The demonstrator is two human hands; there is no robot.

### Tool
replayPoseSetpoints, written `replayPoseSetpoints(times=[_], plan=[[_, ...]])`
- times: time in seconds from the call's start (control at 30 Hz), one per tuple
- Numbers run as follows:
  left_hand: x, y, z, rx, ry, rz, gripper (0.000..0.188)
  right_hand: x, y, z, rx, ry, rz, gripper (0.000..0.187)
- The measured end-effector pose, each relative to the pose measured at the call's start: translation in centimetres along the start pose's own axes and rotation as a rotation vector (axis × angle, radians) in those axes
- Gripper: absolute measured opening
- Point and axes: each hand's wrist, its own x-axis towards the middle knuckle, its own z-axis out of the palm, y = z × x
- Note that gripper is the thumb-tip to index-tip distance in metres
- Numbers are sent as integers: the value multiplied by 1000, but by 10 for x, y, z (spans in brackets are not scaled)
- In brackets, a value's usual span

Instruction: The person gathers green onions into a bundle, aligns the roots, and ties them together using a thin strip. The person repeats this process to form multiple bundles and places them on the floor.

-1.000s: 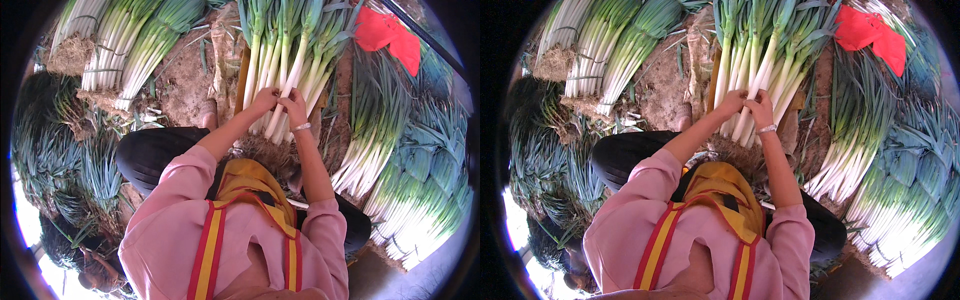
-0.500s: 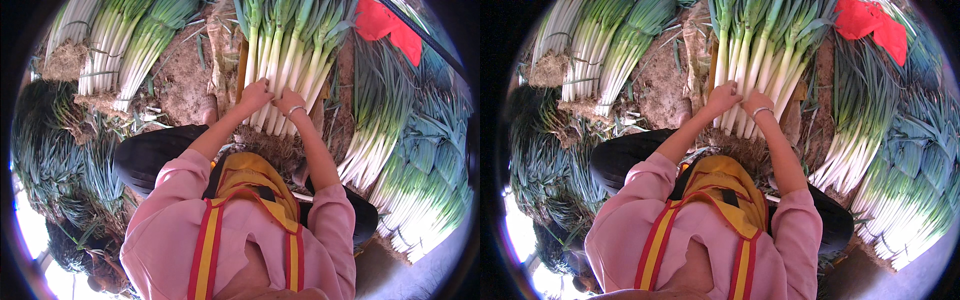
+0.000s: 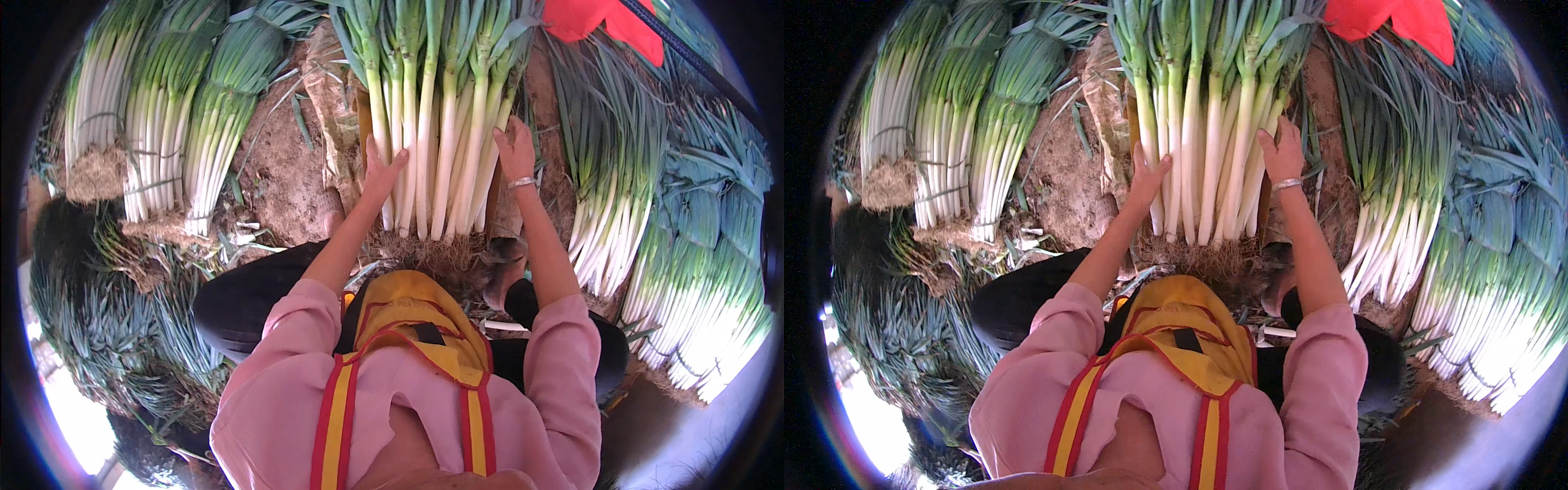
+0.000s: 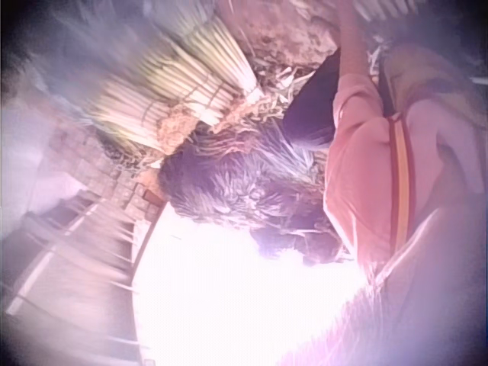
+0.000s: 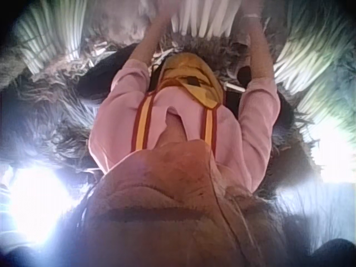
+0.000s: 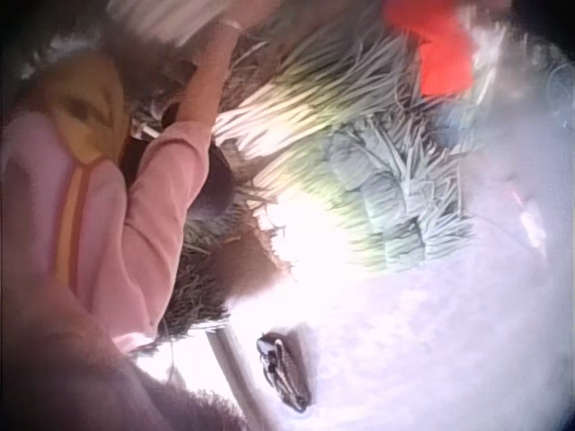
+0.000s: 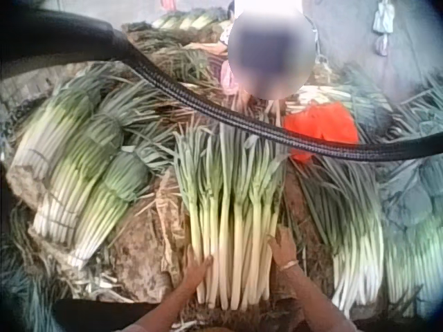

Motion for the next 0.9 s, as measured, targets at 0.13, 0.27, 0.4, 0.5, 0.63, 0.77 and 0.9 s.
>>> replayPoseSetpoints(times=[0.13, 0.27, 0.4, 0.5, 0.63, 0.77, 0.9], plan=[[-1, -1, 13, 65, -22, 68, 108, 14, 12, 37, -171, -43, 25, 71], [-3, 0, 39, 298, 74, 89, 118, 14, -15, 79, -98, -41, 36, 74], [-12, 1, 61, 435, 185, 50, 117, 15, -34, 91, -243, -27, -14, 81], [-9, 4, 62, 417, 253, 117, 115, 14, -31, 78, -169, -117, 40, 80], [-8, 7, 53, 401, 215, 89, 114, 18, -16, 58, 21, -154, 47, 80], [-17, 6, 43, 294, 219, 150, 113, 19, 0, 56, 178, -20, 12, 70], [-32, 2, 40, 359, 170, 139, 116, 32, 27, 55, 324, 173, 165, 52]])
